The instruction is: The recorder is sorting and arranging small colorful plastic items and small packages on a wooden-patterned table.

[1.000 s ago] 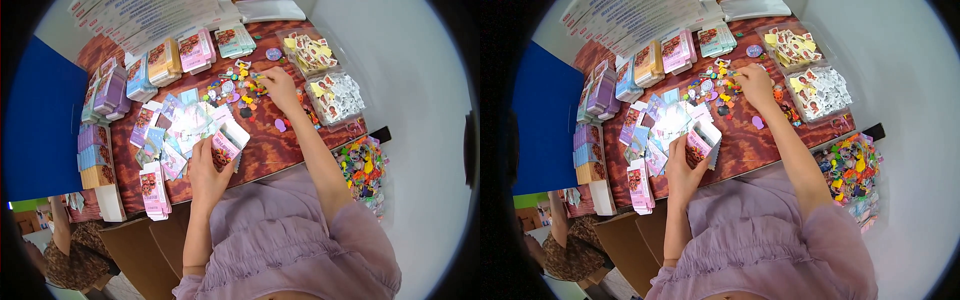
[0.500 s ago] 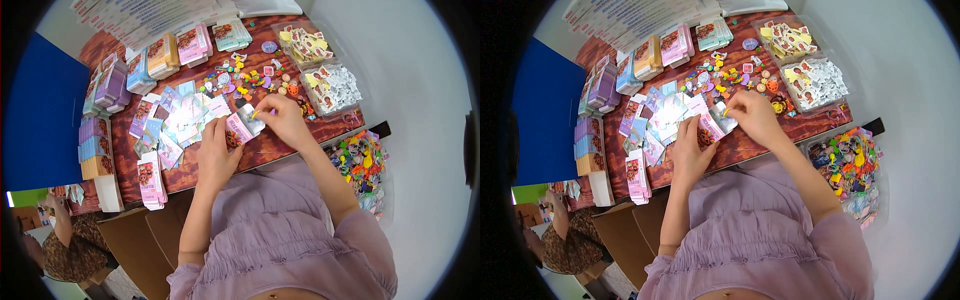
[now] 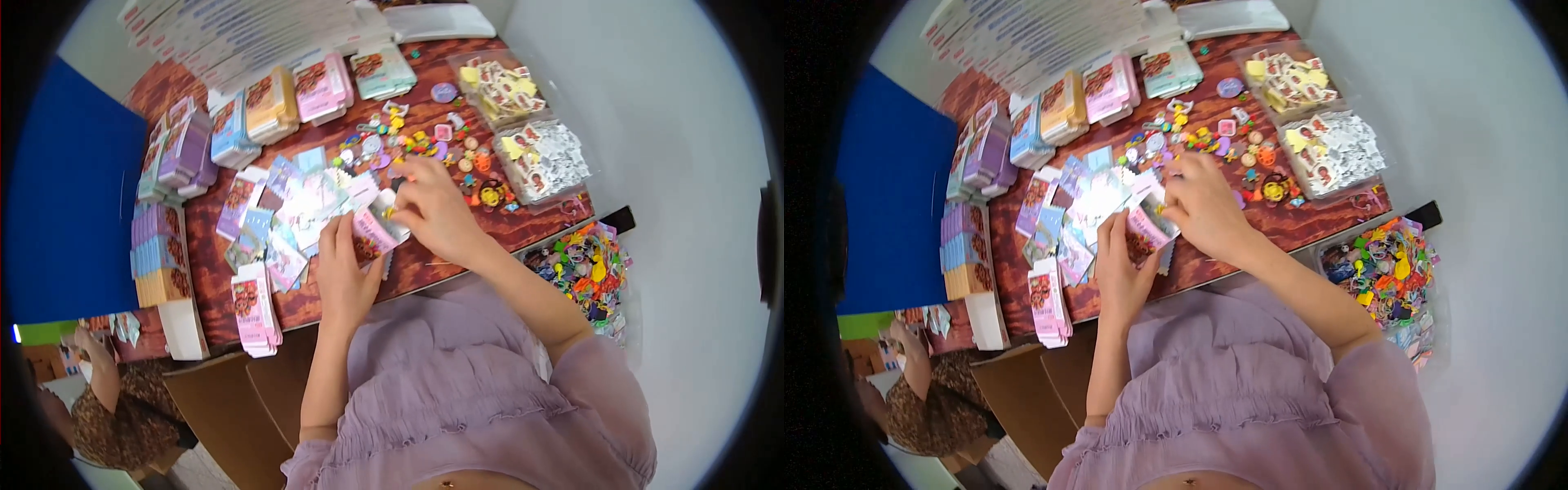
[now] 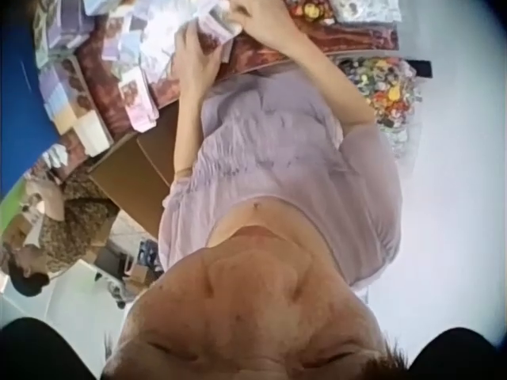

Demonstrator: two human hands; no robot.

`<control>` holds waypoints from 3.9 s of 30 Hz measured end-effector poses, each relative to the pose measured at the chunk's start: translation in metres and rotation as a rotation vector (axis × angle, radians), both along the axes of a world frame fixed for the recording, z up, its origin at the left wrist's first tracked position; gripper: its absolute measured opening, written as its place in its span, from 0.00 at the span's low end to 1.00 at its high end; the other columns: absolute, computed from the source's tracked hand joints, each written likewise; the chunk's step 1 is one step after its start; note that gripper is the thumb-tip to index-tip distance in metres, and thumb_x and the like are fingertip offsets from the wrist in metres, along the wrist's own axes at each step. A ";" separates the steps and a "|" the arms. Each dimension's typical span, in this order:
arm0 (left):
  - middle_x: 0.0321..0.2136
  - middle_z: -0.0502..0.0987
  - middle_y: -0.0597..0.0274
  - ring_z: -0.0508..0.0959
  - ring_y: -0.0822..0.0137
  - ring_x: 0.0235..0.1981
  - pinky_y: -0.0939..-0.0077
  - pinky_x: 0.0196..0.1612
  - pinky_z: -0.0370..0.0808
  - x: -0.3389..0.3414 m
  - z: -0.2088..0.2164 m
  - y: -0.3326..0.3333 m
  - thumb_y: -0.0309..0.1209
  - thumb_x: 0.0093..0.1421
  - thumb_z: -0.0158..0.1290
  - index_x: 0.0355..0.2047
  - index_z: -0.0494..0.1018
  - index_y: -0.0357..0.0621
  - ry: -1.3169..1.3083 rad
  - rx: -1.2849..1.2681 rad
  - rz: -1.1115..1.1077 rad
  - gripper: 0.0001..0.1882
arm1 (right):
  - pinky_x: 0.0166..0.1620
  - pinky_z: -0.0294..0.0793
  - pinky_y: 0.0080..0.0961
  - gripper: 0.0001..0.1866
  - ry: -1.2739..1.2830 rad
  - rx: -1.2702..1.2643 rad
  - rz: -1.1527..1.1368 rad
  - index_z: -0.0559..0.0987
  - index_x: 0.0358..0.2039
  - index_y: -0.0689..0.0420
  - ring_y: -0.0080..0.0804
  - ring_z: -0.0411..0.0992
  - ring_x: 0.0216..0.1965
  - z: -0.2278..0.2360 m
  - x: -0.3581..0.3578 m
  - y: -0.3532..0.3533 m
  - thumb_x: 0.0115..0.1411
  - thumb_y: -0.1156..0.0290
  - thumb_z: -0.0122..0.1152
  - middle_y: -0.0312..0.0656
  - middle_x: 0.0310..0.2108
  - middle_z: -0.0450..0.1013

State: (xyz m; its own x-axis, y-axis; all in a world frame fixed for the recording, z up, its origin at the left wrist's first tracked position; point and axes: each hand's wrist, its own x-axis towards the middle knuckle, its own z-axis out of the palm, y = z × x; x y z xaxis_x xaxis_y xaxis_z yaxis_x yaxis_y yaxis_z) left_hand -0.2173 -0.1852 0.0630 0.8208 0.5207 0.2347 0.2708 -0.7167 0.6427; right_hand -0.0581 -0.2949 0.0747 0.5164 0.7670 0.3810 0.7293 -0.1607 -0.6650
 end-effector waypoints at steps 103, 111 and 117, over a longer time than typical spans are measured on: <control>0.52 0.67 0.51 0.69 0.53 0.55 0.62 0.54 0.69 -0.040 0.001 -0.010 0.24 0.43 0.68 0.60 0.64 0.37 0.000 -0.452 0.055 0.43 | 0.22 0.68 0.17 0.11 0.712 0.045 -0.558 0.81 0.42 0.59 0.16 0.69 0.20 0.000 0.191 -0.200 0.60 0.71 0.60 0.35 0.26 0.75; 0.52 0.67 0.52 0.69 0.54 0.54 0.64 0.53 0.71 -0.030 0.009 -0.016 0.24 0.43 0.69 0.60 0.64 0.37 0.024 -0.478 0.050 0.43 | 0.25 0.72 0.30 0.10 0.333 -0.307 -0.646 0.81 0.35 0.60 0.29 0.73 0.21 -0.034 0.199 -0.185 0.51 0.71 0.65 0.43 0.25 0.76; 0.52 0.67 0.52 0.70 0.55 0.54 0.66 0.54 0.72 -0.027 0.010 -0.014 0.25 0.43 0.69 0.60 0.65 0.37 0.004 -0.399 0.007 0.42 | 0.24 0.71 0.26 0.08 0.437 -0.110 -0.784 0.80 0.31 0.62 0.25 0.73 0.21 -0.021 0.185 -0.190 0.54 0.70 0.64 0.42 0.24 0.76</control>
